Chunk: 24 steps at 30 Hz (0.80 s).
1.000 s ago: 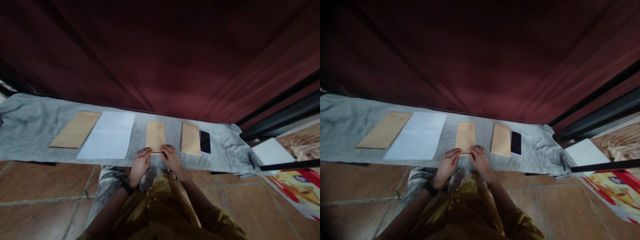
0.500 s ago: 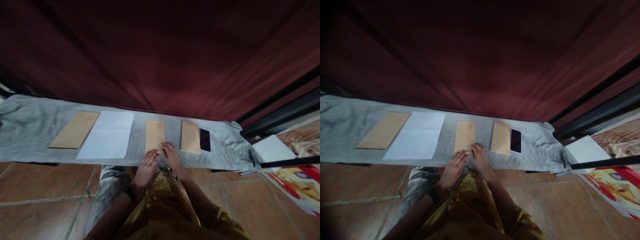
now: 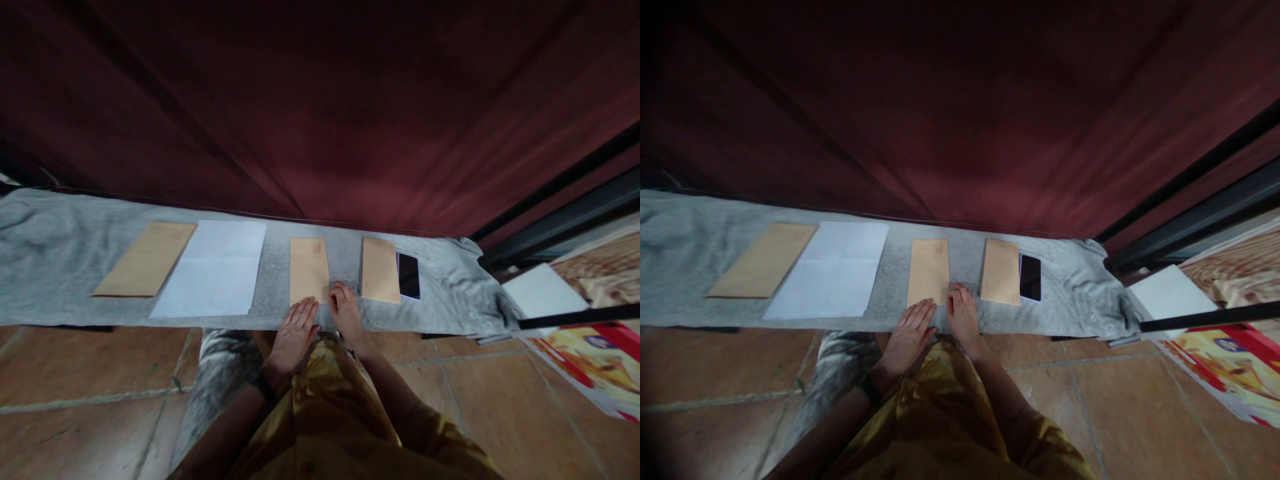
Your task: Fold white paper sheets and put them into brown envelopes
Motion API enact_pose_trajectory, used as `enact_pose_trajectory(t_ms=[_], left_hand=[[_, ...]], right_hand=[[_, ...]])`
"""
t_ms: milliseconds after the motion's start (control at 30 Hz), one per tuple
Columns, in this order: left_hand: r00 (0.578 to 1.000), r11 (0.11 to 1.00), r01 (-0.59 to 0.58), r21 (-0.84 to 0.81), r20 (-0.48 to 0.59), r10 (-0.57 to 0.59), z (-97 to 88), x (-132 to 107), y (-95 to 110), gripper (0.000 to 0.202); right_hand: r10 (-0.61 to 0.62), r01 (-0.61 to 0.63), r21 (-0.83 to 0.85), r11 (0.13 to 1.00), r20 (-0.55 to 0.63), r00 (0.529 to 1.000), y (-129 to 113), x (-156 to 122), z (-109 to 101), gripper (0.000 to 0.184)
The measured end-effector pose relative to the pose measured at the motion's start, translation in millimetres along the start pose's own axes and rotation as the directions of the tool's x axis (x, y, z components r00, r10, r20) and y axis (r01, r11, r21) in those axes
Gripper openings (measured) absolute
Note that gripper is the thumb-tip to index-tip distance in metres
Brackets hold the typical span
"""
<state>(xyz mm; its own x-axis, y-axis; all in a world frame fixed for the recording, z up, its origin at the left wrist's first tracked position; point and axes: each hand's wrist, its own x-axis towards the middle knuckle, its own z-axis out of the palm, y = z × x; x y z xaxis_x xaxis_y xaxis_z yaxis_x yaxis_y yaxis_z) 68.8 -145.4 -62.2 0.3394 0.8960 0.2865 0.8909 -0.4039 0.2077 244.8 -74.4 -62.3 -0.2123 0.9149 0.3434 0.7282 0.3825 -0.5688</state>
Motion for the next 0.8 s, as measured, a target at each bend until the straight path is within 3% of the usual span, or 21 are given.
enact_pose_trajectory(t_ms=[133,267,400,633,800], left_hand=[[1.000,1.000,-0.018,-0.020,0.023,0.018,-0.2,2,-2,0.054],[0.997,0.998,-0.010,-0.060,0.072,0.014,10.7,3,-10,0.052],[0.996,0.999,0.006,-0.045,0.090,-0.002,15.7,4,-17,0.052],[0.989,0.994,-0.105,-0.021,0.101,0.107,-12.8,10,-17,0.053],[0.993,0.998,-0.055,-0.027,0.099,0.057,-24.0,19,-31,0.046]], right_hand=[[0.000,-0.002,0.047,0.999,0.042,0.999,-17,-1,0,0.032],[-0.120,0.101,0.116,0.988,0.173,0.978,-42,-8,12,0.042],[-0.172,0.171,0.025,0.985,0.219,0.960,-56,-18,17,0.049],[-0.213,0.238,-0.073,0.968,0.252,0.944,-47,-25,-4,0.053],[-0.199,0.226,-0.082,0.971,0.254,0.947,-34,-27,-6,0.050]])
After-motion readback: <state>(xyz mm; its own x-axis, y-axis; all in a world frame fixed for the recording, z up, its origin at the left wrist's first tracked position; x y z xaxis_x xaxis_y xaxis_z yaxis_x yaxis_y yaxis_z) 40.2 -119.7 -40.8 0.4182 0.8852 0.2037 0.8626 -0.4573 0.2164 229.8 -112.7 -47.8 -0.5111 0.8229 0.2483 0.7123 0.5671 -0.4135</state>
